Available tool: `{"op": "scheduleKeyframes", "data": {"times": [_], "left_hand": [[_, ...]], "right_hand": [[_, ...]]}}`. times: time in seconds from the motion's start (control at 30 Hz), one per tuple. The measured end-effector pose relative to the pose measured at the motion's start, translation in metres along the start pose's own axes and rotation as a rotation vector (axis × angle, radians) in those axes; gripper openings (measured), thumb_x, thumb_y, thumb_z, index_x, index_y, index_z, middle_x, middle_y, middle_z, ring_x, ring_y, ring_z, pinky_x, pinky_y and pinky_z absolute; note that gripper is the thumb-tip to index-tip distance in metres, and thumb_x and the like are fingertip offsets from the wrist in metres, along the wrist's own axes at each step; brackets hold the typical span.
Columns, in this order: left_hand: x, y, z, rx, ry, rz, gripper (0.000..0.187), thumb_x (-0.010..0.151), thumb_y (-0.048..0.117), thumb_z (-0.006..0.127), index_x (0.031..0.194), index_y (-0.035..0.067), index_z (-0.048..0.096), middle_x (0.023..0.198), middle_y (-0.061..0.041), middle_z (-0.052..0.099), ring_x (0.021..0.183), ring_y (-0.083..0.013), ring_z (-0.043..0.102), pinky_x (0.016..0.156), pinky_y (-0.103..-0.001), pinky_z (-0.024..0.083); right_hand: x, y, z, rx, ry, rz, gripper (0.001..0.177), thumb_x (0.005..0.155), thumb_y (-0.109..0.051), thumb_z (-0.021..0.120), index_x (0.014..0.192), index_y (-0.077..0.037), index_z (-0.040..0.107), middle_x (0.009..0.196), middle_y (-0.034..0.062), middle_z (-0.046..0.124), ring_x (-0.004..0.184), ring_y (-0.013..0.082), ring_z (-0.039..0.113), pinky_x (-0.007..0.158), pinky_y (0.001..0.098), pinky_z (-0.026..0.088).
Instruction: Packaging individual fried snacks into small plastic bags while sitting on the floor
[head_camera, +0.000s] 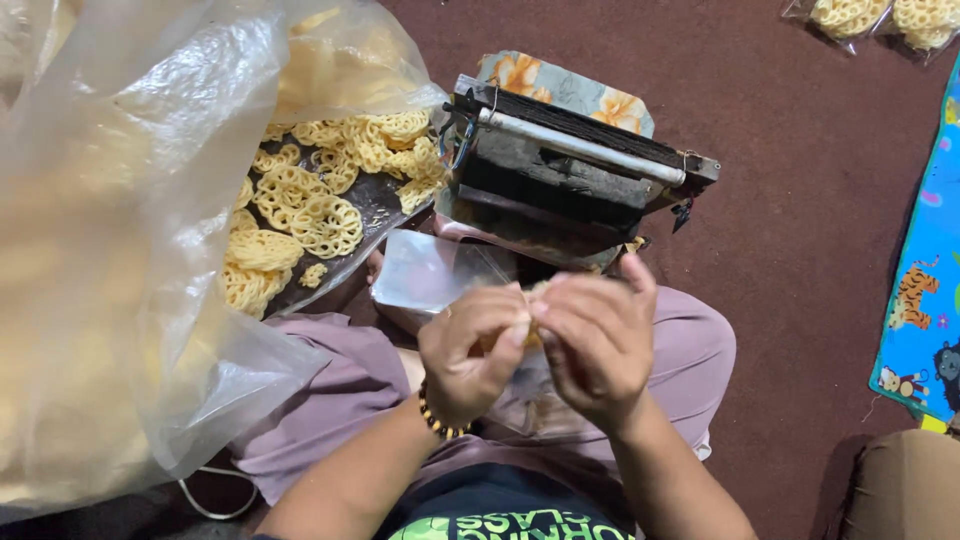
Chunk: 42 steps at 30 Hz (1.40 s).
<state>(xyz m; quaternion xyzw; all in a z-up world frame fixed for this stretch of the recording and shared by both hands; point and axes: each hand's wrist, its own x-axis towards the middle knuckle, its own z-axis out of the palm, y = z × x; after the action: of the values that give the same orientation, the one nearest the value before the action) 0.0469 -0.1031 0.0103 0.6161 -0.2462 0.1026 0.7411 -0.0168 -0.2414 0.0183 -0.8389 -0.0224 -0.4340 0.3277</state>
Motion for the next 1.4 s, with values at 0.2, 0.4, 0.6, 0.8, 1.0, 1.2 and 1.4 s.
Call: {"op": "scheduleKeyframes", "data": {"times": [0.2,0.4,0.6,0.8,1.0,1.2,1.4], "left_hand": [[-0.019,0.02,-0.035,-0.206,0.059,-0.016,0.013,0.087,0.003,0.071,0.083,-0.009,0.068,0.08,-0.024,0.071,0.077,-0.0379,0.073,0.078,-0.055,0.064],[-0.019,0.066,-0.036,-0.176,-0.127,-0.06,0.01,0.098,0.01,0.061,0.096,0.001,0.064,0.089,-0.015,0.071,0.084,-0.028,0.073,0.089,-0.044,0.065],[-0.027,0.071,-0.051,-0.258,-0.08,-0.179,0.012,0.101,0.015,0.059,0.097,0.004,0.063,0.092,-0.013,0.069,0.087,-0.0268,0.07,0.093,-0.049,0.065],[-0.029,0.066,-0.051,-0.368,0.162,-0.146,0.016,0.094,0.005,0.063,0.089,-0.01,0.06,0.083,-0.026,0.065,0.081,-0.0321,0.069,0.082,-0.054,0.063],[-0.025,0.076,-0.053,-0.373,0.149,-0.221,0.027,0.097,0.021,0.064,0.1,-0.006,0.063,0.093,-0.023,0.068,0.09,-0.0286,0.07,0.086,-0.044,0.059],[-0.014,0.076,-0.062,-0.244,-0.198,-0.435,0.03,0.087,0.011,0.076,0.111,-0.007,0.072,0.1,-0.021,0.078,0.099,-0.0236,0.073,0.084,-0.039,0.06],[-0.008,0.056,-0.051,-0.203,-0.367,-0.474,0.02,0.098,0.013,0.063,0.107,0.001,0.076,0.1,-0.021,0.078,0.092,-0.0316,0.076,0.09,-0.046,0.058]], "right_hand": [[-0.007,-0.001,-0.03,-0.017,-0.195,-0.026,0.009,0.095,-0.019,0.065,0.095,-0.017,0.074,0.098,0.0011,0.077,0.095,0.0231,0.071,0.123,0.0558,0.022],[0.015,-0.062,-0.035,-0.079,-0.279,-0.18,0.019,0.102,-0.014,0.054,0.095,-0.009,0.071,0.093,0.0052,0.076,0.086,0.0253,0.074,0.12,0.0554,0.017],[-0.023,-0.024,-0.057,-0.022,-0.212,0.034,0.022,0.097,-0.005,0.046,0.092,-0.013,0.065,0.093,0.0021,0.072,0.087,0.0224,0.068,0.121,0.0528,0.025],[-0.076,0.005,-0.048,0.619,-0.235,0.511,0.017,0.104,-0.017,0.042,0.107,-0.006,0.054,0.12,0.025,0.07,0.11,0.0309,0.068,0.106,0.041,0.043],[-0.098,-0.023,-0.021,1.199,-0.402,0.832,0.106,0.071,0.001,0.089,0.153,0.0,0.023,0.151,0.0252,0.046,0.124,0.0277,0.061,0.092,0.0392,0.061],[-0.067,-0.037,-0.009,1.051,-0.295,0.762,0.092,0.075,-0.048,0.086,0.142,-0.004,0.041,0.147,0.0285,0.049,0.131,0.0387,0.055,0.105,0.0536,0.051],[-0.059,-0.008,-0.014,1.06,0.012,0.822,0.025,0.097,-0.012,0.06,0.108,0.011,0.061,0.12,0.0343,0.065,0.112,0.0403,0.071,0.095,0.0428,0.059]]}}
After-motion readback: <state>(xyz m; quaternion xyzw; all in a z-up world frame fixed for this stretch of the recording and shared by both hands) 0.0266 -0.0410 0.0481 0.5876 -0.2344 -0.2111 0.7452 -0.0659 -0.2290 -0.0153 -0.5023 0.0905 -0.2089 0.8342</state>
